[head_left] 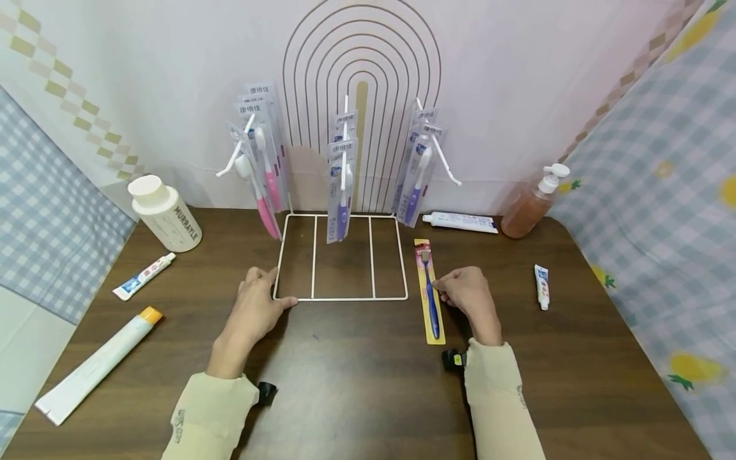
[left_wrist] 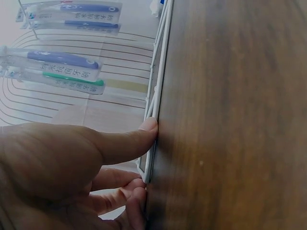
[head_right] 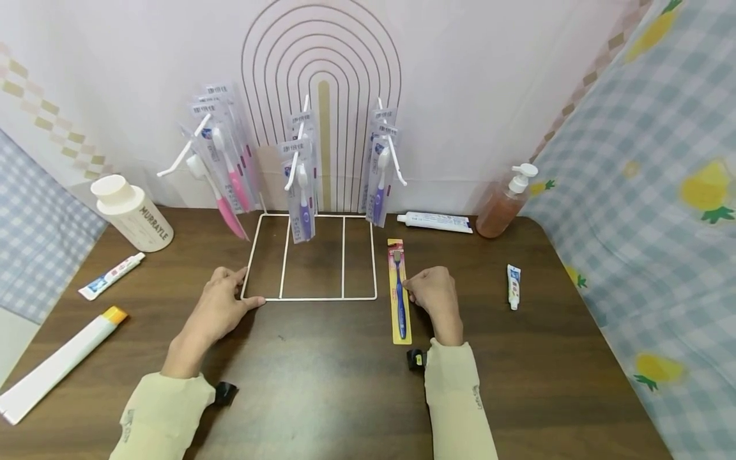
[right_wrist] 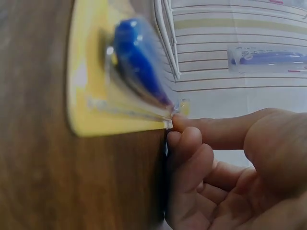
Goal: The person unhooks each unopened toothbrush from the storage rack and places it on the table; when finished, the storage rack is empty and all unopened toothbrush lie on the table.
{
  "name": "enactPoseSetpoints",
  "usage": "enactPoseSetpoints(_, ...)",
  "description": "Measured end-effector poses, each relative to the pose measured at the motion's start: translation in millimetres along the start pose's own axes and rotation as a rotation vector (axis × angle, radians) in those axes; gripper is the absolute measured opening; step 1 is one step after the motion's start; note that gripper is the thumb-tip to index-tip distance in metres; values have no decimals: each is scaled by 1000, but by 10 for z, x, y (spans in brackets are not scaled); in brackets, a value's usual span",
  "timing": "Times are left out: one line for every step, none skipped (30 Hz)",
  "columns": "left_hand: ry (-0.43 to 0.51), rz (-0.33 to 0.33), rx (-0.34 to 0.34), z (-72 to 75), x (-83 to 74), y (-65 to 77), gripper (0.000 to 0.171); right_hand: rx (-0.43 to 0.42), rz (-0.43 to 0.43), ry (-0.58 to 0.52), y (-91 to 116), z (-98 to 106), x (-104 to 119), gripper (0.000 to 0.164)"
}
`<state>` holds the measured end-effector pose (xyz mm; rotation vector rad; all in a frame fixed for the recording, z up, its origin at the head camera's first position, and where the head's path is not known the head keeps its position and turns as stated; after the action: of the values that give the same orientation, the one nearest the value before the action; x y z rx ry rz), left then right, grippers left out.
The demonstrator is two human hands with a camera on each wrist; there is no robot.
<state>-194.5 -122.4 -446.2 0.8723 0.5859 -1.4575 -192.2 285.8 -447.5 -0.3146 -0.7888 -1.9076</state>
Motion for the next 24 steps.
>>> enactPoseSetpoints(-7,4,13,-4,1,2,83,-8,-2,8,5,4,2,23)
enactPoseSetpoints(-8,4,14,-4,2,3,83,-21,0,17,14,17,8,25)
enactPoseSetpoints(-7,7,15,-6,7,6,83,-42,10,28,26,35,23,27)
enactPoseSetpoints(-8,6,15,-6,2,13,83,-70,26,36,38,64,45,30)
enactPoseSetpoints(-7,5,15,-6,4,16,83,-108,50,38,54,100,82,32)
enactPoseSetpoints(-6,3,13,-5,5,15,83,-153,79,34,70,143,130,33)
enactPoseSetpoints(-4,0,12,-4,7,11,83,-214,123,19,89,197,199,33)
enactPoseSetpoints(-5,-6,9,-3,11,2,83,-275,172,-14,112,253,281,32)
enactPoseSetpoints(1,-13,3,-3,21,-12,83,-337,230,-56,135,312,373,30)
enactPoseSetpoints(7,-20,-2,-4,27,-19,84,-395,288,-102,165,368,471,29)
enactPoseSetpoints(11,-30,-9,-4,38,-31,84,-442,345,-151,192,415,571,29)
enactPoseSetpoints(9,-38,-14,0,41,-41,84,-480,401,-203,213,456,673,30)
enactPoseSetpoints(12,-40,-17,5,39,-44,84,-510,451,-250,233,496,772,33)
enactPoseSetpoints(13,-40,-20,10,39,-48,84,-523,488,-296,241,528,861,37)
enactPoseSetpoints(18,-47,-32,14,52,-60,85,-530,519,-328,242,554,945,41)
enactPoseSetpoints(17,-42,-29,22,42,-55,85,-533,543,-353,238,577,1020,44)
enactPoseSetpoints(12,-41,-27,24,46,-59,85,-531,559,-373,225,592,1084,47)
enactPoseSetpoints(12,-36,-23,21,59,-66,85,-532,575,-383,210,608,1142,49)
enactPoseSetpoints(11,-33,-19,15,72,-72,85,-537,582,-379,194,620,1190,50)
enactPoseSetpoints(12,-32,-17,4,101,-85,86,-531,592,-383,173,624,1230,51)
enactPoseSetpoints(12,-32,-15,-8,127,-94,87,-527,600,-381,152,626,1264,50)
enactPoseSetpoints(11,-26,-6,-19,141,-94,86,-522,608,-374,135,623,1292,49)
enactPoseSetpoints(8,-31,-7,-32,163,-102,86,-513,613,-368,117,615,1317,46)
enactPoseSetpoints(9,-35,-12,-39,185,-111,87,-506,619,-358,103,606,1336,43)
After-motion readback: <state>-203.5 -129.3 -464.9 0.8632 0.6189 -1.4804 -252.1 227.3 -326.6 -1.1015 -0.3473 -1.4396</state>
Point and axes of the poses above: each hand's wrist, its own y-axis away from the middle knuckle, its own z-axis out of the back of the hand, x = y × z, the point moved 7 cm from there along -y, towards the middle knuckle, and after that the axes turned 13 degrees about y, right-handed, at the moved point
